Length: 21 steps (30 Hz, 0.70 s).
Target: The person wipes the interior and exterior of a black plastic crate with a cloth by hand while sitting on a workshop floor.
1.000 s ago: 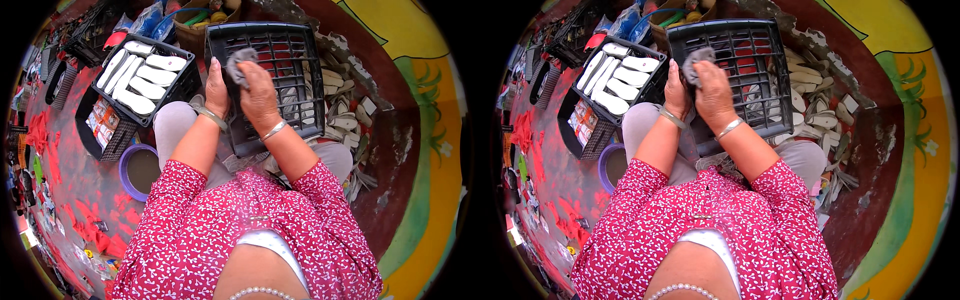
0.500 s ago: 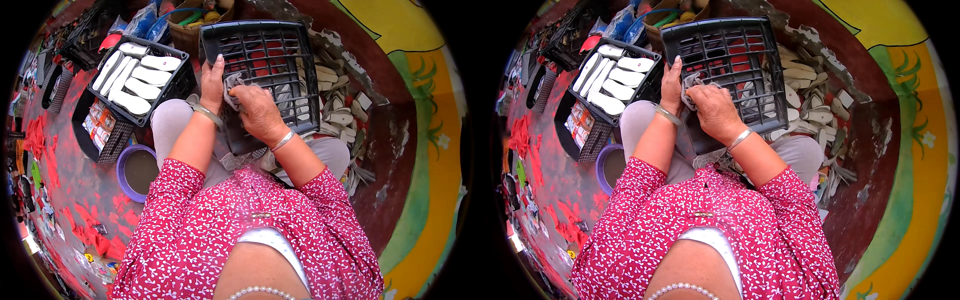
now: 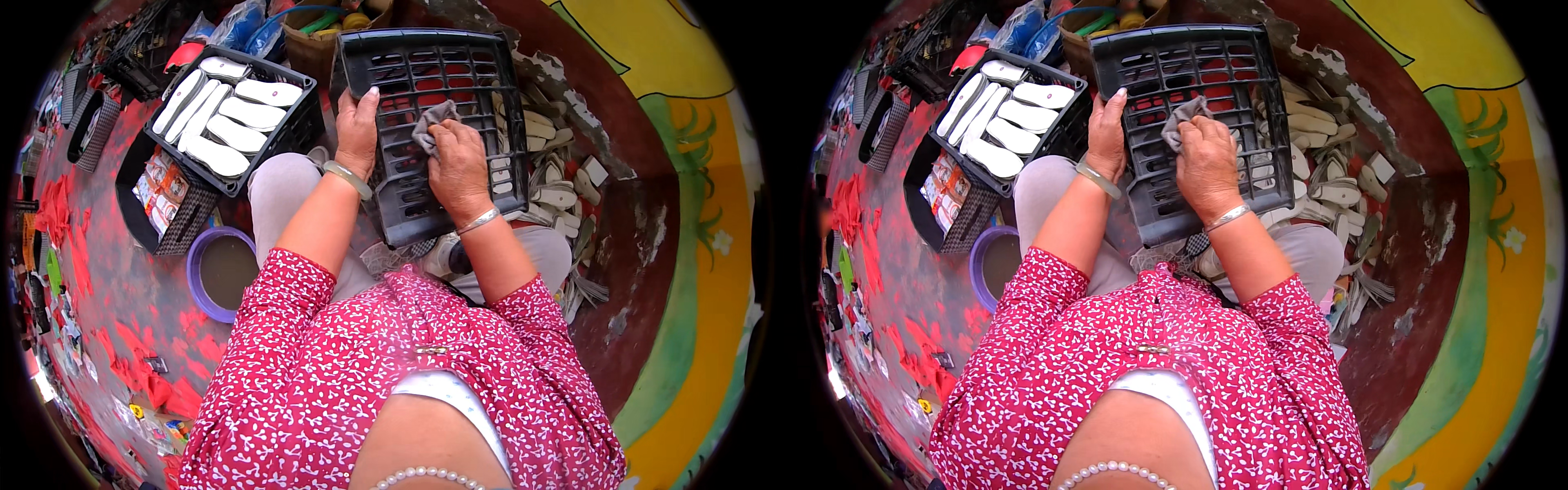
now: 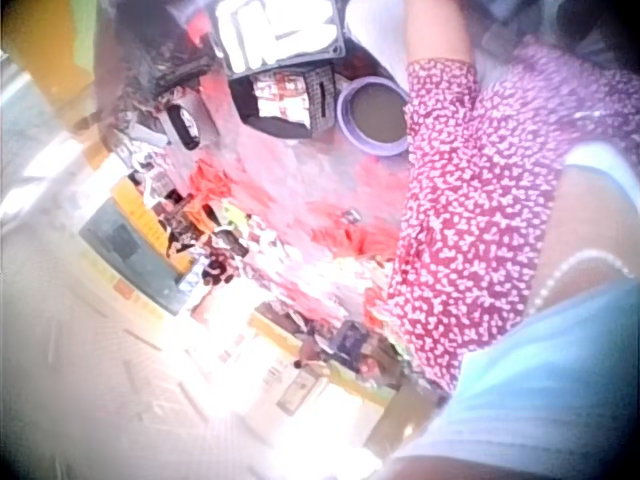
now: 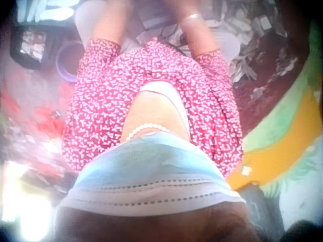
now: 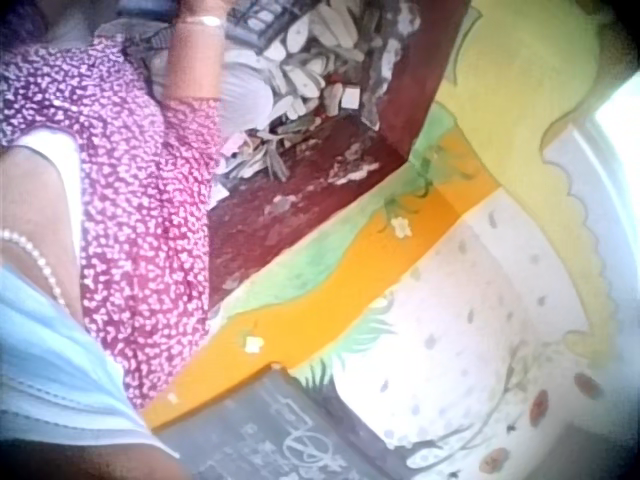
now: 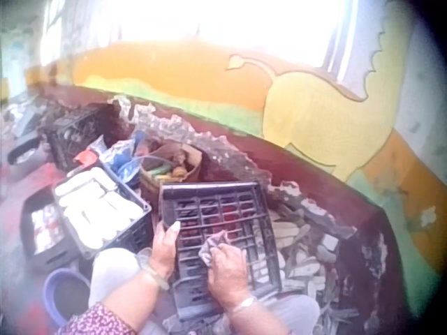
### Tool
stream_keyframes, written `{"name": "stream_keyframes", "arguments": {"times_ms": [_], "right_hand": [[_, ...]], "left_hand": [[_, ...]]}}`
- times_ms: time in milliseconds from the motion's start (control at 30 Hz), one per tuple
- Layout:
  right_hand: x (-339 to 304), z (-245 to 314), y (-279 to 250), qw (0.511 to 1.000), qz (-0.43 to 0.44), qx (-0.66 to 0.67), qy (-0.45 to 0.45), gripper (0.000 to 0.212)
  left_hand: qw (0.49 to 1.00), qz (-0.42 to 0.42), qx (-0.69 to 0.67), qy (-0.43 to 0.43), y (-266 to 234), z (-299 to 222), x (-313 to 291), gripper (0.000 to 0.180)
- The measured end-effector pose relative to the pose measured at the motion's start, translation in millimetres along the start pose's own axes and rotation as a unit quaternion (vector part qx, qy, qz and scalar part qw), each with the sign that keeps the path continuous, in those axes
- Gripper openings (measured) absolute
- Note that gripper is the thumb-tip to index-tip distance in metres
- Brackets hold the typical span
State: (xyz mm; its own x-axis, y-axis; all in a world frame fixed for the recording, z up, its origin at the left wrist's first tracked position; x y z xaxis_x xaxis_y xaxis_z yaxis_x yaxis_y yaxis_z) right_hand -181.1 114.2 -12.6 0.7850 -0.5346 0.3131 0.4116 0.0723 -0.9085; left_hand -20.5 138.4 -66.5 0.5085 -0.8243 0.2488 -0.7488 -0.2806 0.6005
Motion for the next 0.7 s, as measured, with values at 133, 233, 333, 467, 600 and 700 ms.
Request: {"name": "stream_keyframes", "arguments": {"times_ms": [133, 233, 333, 467, 600, 700], "right_hand": [[2.7, 20.6, 8.8, 0.997, 0.005, 0.081, -0.014, 0.04], [2.4, 35.4, 17.9, 0.99, 0.024, 0.115, -0.082, 0.041], [7.6, 39.4, 10.9, 0.994, 0.04, 0.084, -0.064, 0.039], [5.9, 28.0, 1.3, 0.994, 0.086, 0.024, -0.057, 0.035], [-3.3, 8.5, -5.2, 0.999, 0.03, -0.023, -0.027, 0.032], [-5.1, -21.5, -11.0, 0.999, -0.015, -0.033, 0.023, 0.03]], "left_hand": [[0.994, -0.03, 0.103, 0.025, -8.3, 10.4, 0.7, 0.027], [0.988, 0.0, 0.15, 0.03, -12.9, 14.0, 6.1, 0.03], [0.996, 0.014, 0.09, -0.01, -12.1, 7.2, 6.2, 0.029], [0.997, 0.03, 0.065, 0.017, -10.1, 8.2, 1.5, 0.028], [0.996, 0.032, 0.076, 0.011, -8.8, 5.0, 4.0, 0.027], [1.0, 0.004, 0.015, 0.007, -0.6, 3.9, -2.0, 0.022]]}}
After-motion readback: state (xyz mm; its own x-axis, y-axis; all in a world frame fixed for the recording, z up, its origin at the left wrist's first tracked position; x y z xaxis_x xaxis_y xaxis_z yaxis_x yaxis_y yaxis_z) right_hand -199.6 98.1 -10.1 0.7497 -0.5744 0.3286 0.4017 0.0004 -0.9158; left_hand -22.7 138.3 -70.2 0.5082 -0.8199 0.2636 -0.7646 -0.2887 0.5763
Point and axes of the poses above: each hand's wrist, its own x-axis towards the middle knuckle, its own y-axis out of the palm, z = x × y, the point moved 1 cm from there along x, towards the middle knuckle, and after that the axes turned 15 degrees about z, right-handed, at the moved point
